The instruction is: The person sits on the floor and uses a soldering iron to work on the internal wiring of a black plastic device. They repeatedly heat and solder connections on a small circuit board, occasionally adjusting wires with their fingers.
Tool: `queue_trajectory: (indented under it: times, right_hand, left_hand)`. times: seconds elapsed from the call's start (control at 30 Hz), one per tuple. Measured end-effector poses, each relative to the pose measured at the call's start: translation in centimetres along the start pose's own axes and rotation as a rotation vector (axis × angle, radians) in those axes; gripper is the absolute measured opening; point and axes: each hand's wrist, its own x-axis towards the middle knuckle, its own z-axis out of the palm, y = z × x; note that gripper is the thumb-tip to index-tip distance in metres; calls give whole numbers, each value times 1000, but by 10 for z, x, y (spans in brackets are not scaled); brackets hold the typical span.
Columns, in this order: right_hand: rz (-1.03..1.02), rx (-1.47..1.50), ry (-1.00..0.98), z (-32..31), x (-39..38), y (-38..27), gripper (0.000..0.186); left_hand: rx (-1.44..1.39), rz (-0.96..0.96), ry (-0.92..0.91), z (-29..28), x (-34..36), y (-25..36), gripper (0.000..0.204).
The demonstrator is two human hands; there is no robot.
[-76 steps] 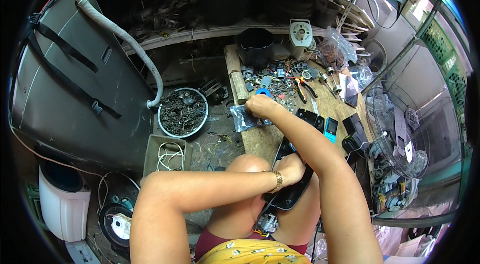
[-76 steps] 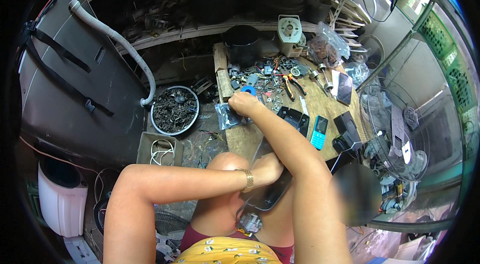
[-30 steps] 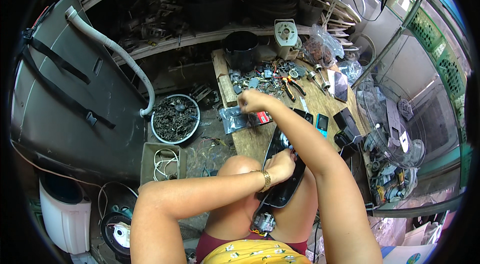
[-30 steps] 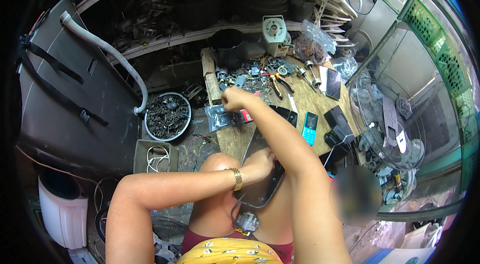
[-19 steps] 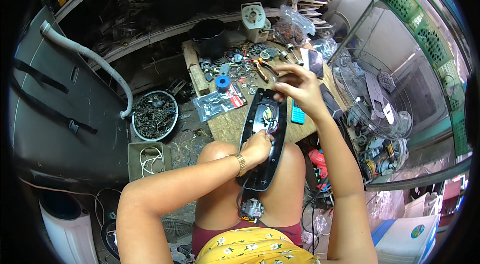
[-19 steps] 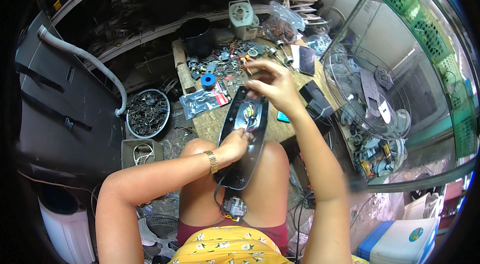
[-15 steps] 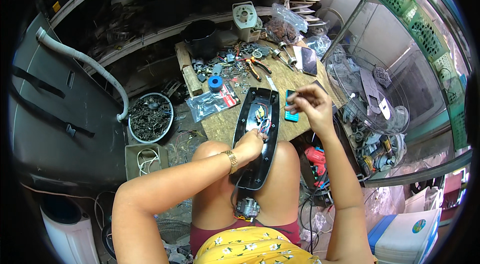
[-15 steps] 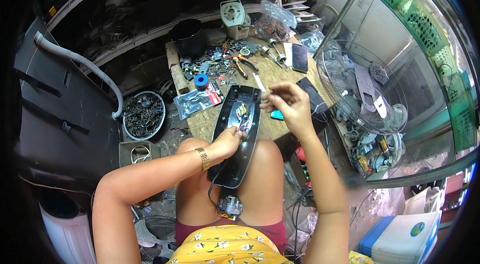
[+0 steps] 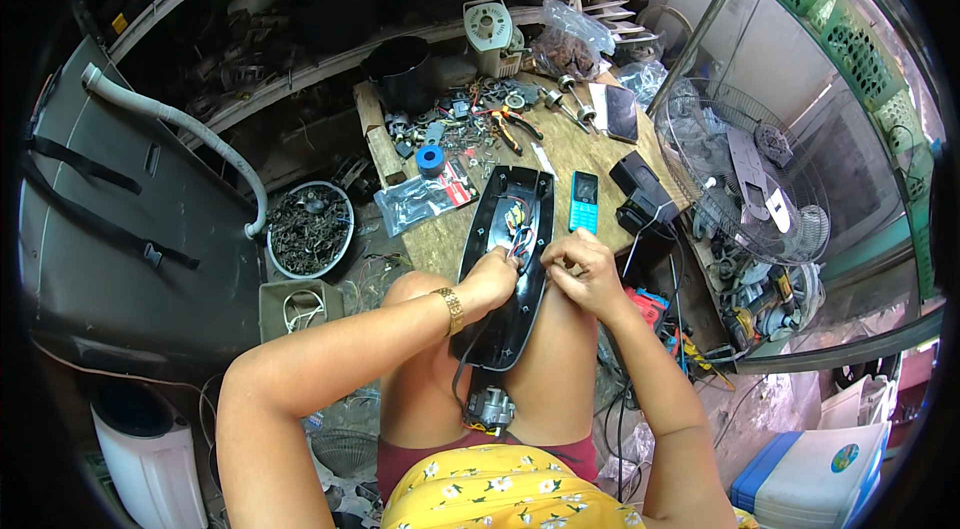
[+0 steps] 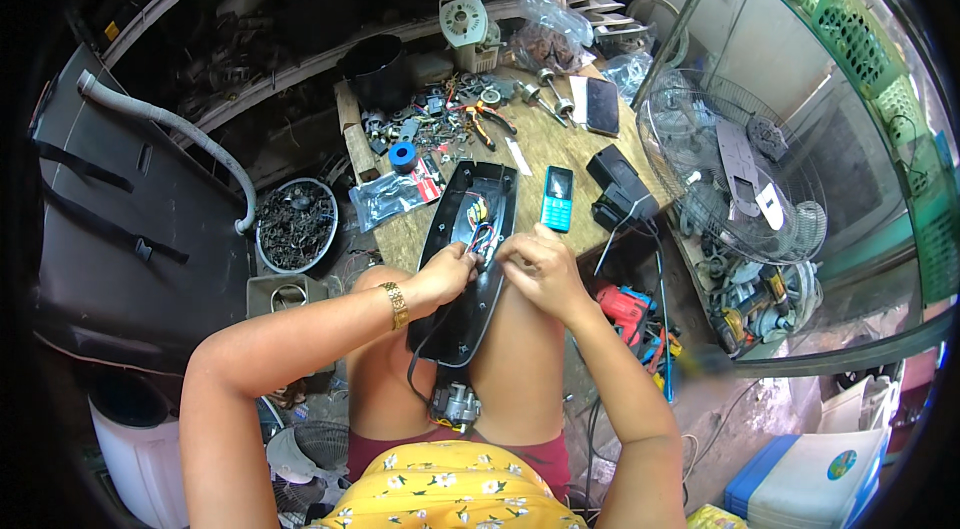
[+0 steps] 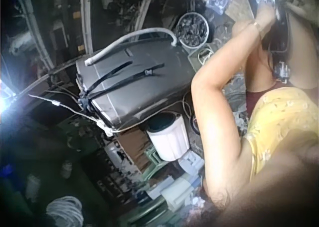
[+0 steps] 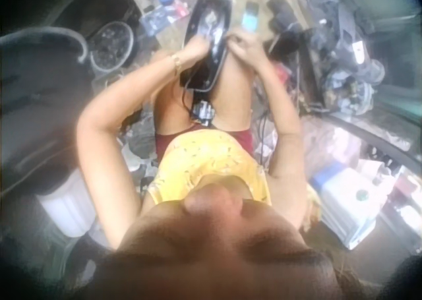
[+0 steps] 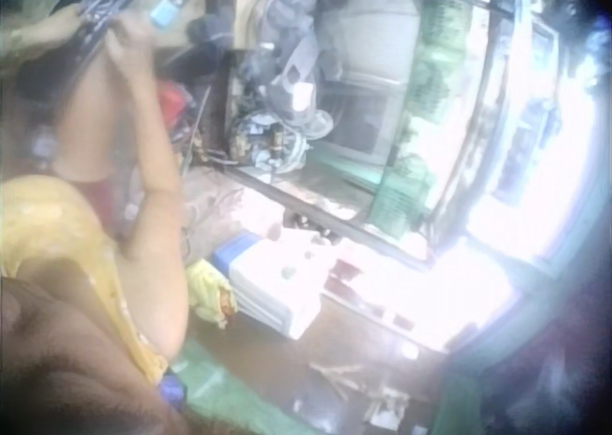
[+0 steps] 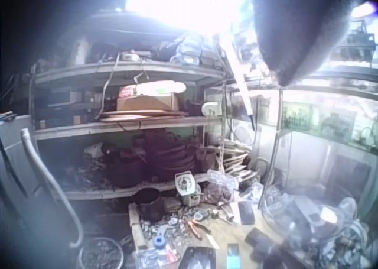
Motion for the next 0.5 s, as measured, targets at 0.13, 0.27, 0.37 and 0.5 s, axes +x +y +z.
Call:
queue_trajectory:
  times: [0.13, 0.27, 0.37, 0.5]
  right_hand:
    - [92, -47, 68, -3, 15, -11, 8]
    - [15, -263, -53, -15, 35, -10, 9]
    - [21, -344, -158, -16, 39, -8, 11]
    - [77, -481, -346, -20, 47, -13, 14]
  left_hand:
    - [65, 20, 18, 3, 8, -8, 21]
    - [70, 26, 14, 3, 7, -6, 22]
    - [112, -3, 49, 3, 4, -1, 24]
    - [176, -31, 70, 4, -2, 7, 25]
